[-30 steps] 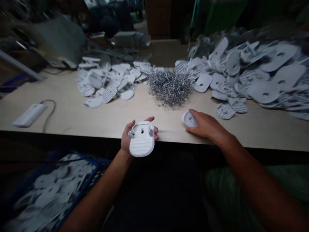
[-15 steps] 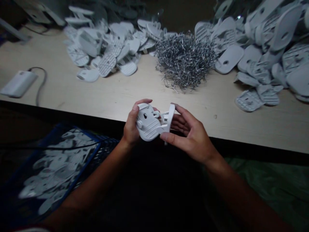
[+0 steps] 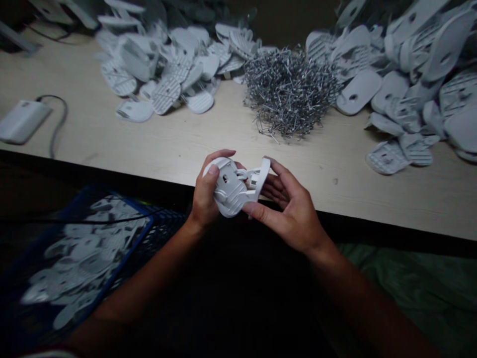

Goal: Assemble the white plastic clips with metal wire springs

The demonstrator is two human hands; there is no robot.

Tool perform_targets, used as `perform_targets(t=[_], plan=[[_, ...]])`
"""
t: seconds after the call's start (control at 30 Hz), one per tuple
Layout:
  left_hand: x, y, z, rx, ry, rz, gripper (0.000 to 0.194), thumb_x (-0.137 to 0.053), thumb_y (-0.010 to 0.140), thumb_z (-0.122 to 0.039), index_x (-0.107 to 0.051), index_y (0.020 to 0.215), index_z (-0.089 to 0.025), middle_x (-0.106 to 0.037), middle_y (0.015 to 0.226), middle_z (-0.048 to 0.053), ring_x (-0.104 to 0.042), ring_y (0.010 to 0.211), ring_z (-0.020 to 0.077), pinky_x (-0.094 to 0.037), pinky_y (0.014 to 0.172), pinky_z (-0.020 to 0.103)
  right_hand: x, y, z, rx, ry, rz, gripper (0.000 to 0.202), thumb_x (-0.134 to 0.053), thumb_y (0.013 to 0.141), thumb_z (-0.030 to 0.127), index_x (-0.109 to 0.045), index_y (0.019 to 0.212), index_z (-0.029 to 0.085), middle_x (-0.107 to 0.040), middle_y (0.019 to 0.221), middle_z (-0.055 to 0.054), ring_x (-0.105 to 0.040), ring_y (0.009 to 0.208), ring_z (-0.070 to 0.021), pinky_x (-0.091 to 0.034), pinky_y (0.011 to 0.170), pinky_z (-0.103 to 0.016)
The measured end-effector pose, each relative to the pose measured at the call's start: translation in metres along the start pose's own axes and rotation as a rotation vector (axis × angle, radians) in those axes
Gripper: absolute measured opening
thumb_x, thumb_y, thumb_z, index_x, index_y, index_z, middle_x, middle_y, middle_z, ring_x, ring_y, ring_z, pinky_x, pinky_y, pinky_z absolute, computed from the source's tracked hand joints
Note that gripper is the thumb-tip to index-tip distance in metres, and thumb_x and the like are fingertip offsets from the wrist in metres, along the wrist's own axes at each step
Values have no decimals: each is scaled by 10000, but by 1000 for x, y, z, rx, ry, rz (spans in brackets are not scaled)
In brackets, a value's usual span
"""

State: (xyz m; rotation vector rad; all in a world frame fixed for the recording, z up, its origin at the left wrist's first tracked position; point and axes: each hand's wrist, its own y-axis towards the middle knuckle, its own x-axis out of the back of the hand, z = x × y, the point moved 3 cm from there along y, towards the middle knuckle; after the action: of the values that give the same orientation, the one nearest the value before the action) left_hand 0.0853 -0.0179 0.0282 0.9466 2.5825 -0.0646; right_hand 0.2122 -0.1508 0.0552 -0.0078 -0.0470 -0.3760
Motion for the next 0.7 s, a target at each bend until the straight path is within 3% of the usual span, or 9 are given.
perform_targets(t=[0.13, 0.27, 0.37, 0.53, 0.7], plan=[[-9, -4, -1, 5, -34, -7, 545, -633, 977, -593, -641, 1376, -222, -731, 1137, 91, -710, 929, 227, -545, 801, 325, -11, -6, -4, 100, -136, -57, 962, -926, 874, 470, -401, 1667, 325, -598, 1556, -93, -602, 1398, -358, -508, 1198, -560], [-17, -2, -5, 156, -263, -22, 611, -501, 1001, -654, -656, 1349, -177, -770, 1127, 124, -739, 1056, 293, -589, 853, 386, -15, -14, -3, 158, -247, -104, 985, -931, 873, 410, -379, 1686, 350, -566, 1588, -69, -563, 1436, -368, -475, 1231, -568], [-19, -1, -10, 206, -310, -31, 586, -478, 1005, -634, -681, 1281, -159, -786, 1101, 133, -742, 1100, 311, -599, 874, 406, -17, -17, -2, 155, -252, -107, 1007, -933, 870, 406, -359, 1695, 364, -544, 1608, -56, -537, 1458, -378, -459, 1246, -576], [-24, -4, -15, 163, -260, -58, 470, -500, 1011, -555, -693, 1212, -176, -771, 1088, 114, -741, 1042, 281, -602, 882, 401, -24, -21, -2, 179, -259, -124, 1002, -898, 905, 399, -309, 1715, 371, -507, 1639, -56, -530, 1463, -381, -446, 1254, -593], [-28, -7, -18, 77, -195, -38, 434, -459, 1046, -503, -686, 1212, -174, -747, 1095, 110, -720, 1043, 266, -586, 906, 390, -20, -23, 2, 270, -406, -153, 1023, -901, 900, 396, -298, 1725, 352, -492, 1653, -66, -534, 1459, -387, -448, 1253, -577]])
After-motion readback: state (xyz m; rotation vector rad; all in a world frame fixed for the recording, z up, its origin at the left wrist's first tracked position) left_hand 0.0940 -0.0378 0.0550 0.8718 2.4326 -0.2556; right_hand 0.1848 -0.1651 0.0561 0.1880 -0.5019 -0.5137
